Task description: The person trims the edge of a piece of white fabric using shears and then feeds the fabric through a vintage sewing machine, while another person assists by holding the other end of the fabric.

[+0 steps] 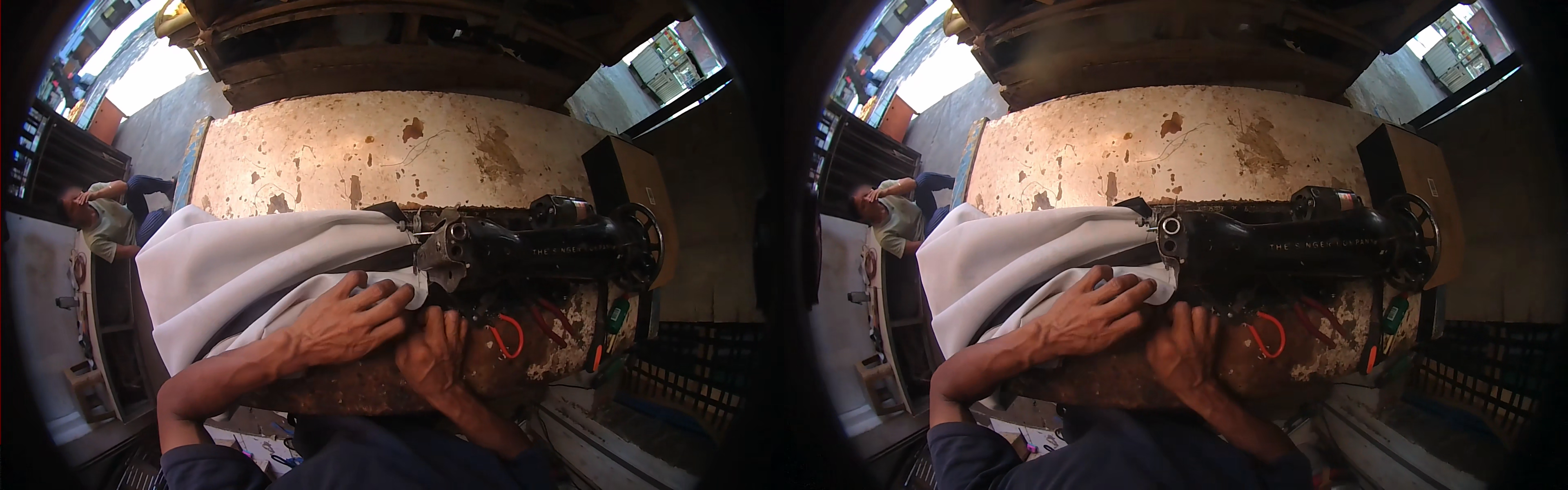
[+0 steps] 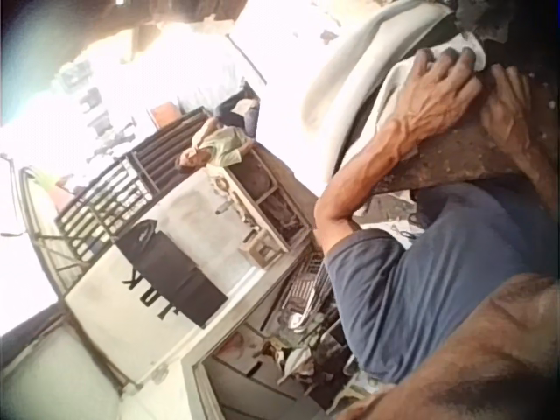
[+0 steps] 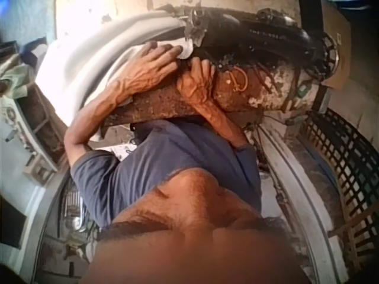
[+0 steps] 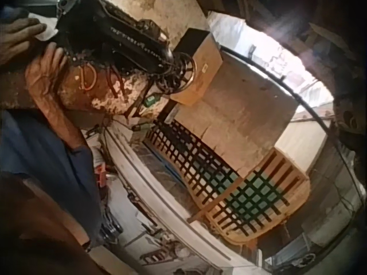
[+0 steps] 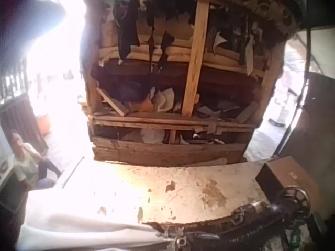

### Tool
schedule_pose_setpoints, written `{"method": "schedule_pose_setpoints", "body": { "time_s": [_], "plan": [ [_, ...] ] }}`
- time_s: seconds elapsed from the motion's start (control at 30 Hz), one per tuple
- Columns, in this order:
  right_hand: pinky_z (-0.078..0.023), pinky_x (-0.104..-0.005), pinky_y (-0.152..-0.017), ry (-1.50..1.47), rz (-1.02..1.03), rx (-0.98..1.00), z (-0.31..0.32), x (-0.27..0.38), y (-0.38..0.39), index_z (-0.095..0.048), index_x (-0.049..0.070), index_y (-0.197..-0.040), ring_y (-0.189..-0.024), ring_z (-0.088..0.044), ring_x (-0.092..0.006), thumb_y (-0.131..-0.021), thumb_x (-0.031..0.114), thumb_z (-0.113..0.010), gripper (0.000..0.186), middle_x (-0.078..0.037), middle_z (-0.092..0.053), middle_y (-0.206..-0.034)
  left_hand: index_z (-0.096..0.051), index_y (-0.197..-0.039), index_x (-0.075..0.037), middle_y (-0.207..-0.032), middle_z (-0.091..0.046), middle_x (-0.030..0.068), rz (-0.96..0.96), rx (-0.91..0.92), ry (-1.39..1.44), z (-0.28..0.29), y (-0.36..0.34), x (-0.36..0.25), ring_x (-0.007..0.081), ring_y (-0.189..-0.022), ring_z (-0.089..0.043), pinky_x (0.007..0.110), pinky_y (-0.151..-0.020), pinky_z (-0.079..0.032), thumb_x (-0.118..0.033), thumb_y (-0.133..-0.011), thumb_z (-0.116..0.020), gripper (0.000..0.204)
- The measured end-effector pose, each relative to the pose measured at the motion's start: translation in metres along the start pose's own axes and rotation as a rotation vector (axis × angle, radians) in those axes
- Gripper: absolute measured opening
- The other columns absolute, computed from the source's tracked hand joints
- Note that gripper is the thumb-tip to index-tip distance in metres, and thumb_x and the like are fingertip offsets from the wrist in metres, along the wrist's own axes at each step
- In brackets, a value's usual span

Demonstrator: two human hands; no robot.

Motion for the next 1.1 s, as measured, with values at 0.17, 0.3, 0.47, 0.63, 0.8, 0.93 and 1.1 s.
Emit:
{"method": "schedule_pose_setpoints", "body": {
  "time_s": [0.17,0.3,0.47,0.63,0.8,0.93,1.1],
  "plan": [
    [-0.044,-0.0471,-0.082,0.004,0.026,-0.047,0.011,-0.016,-0.012,-0.076,0.009,-0.109,-0.096,-0.056,-0.0298,-0.087,0.016,-0.073,0.023,-0.008,-0.062,-0.109,-0.062,-0.136,-0.005,-0.122,-0.062,0.0120,0.193,-0.022,0.167,-0.023,-0.001,0.007,0.0280,-0.104,-0.059,0.043,-0.091,-0.046,-0.019,-0.093,-0.059,0.045],
    [-0.042,-0.0467,-0.082,-0.025,0.034,-0.018,0.014,-0.025,-0.010,-0.077,0.008,-0.109,-0.092,-0.054,-0.0284,-0.084,0.014,-0.076,0.025,-0.006,-0.059,-0.100,-0.060,-0.141,-0.003,-0.133,-0.061,0.0140,0.207,0.001,0.243,-0.026,0.003,0.008,0.0319,-0.116,-0.057,0.049,-0.097,-0.046,-0.016,-0.088,-0.066,0.054],
    [-0.040,-0.0468,-0.083,-0.087,-0.037,0.061,0.008,-0.017,-0.008,-0.071,0.008,-0.092,-0.089,-0.052,-0.0277,-0.084,0.014,-0.073,0.011,-0.005,-0.054,-0.088,-0.069,-0.129,-0.004,-0.125,-0.065,0.0125,0.300,-0.168,0.209,-0.017,-0.007,0.007,0.0319,-0.116,-0.057,0.048,-0.095,-0.046,-0.017,-0.082,-0.072,0.049],
    [-0.039,-0.0489,-0.084,-0.078,-0.015,0.002,-0.001,-0.006,-0.003,-0.065,0.006,-0.082,-0.089,-0.052,-0.0298,-0.078,0.009,-0.068,0.006,-0.008,-0.054,-0.088,-0.072,-0.120,-0.005,-0.115,-0.065,0.0115,0.351,-0.004,0.272,-0.023,-0.020,0.007,0.0317,-0.112,-0.055,0.047,-0.092,-0.045,-0.017,-0.085,-0.069,0.038],
    [-0.040,-0.0501,-0.084,-0.060,0.034,-0.034,0.000,0.002,-0.005,-0.065,0.004,-0.082,-0.088,-0.052,-0.0305,-0.075,0.008,-0.068,0.009,-0.010,-0.054,-0.088,-0.072,-0.120,-0.005,-0.115,-0.063,0.0105,0.361,0.010,0.282,-0.025,-0.019,0.007,0.0315,-0.112,-0.053,0.046,-0.093,-0.043,-0.016,-0.090,-0.062,0.033],
    [-0.040,-0.0506,-0.083,-0.050,0.037,-0.037,-0.001,0.001,-0.001,-0.066,0.003,-0.084,-0.088,-0.052,-0.0306,-0.075,0.009,-0.068,0.011,-0.011,-0.054,-0.090,-0.071,-0.124,-0.006,-0.117,-0.062,0.0101,0.361,0.068,0.254,-0.031,-0.024,0.005,0.0315,-0.113,-0.052,0.046,-0.094,-0.041,-0.016,-0.091,-0.061,0.036],
    [-0.042,-0.0513,-0.085,-0.067,0.067,0.001,0.003,0.003,0.004,-0.067,0.002,-0.088,-0.090,-0.053,-0.0315,-0.076,0.010,-0.070,0.015,-0.012,-0.055,-0.094,-0.070,-0.130,-0.008,-0.121,-0.062,0.0086,0.396,0.094,0.244,-0.032,-0.022,0.001,0.0313,-0.117,-0.050,0.046,-0.096,-0.039,-0.017,-0.091,-0.061,0.041]
  ]
}}
Point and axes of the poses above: each hand's wrist, its own y-axis away from the middle knuckle, its own z-axis out of the back of the hand, x = y × z, the point moved 7 cm from there along -y, towards the middle knuckle
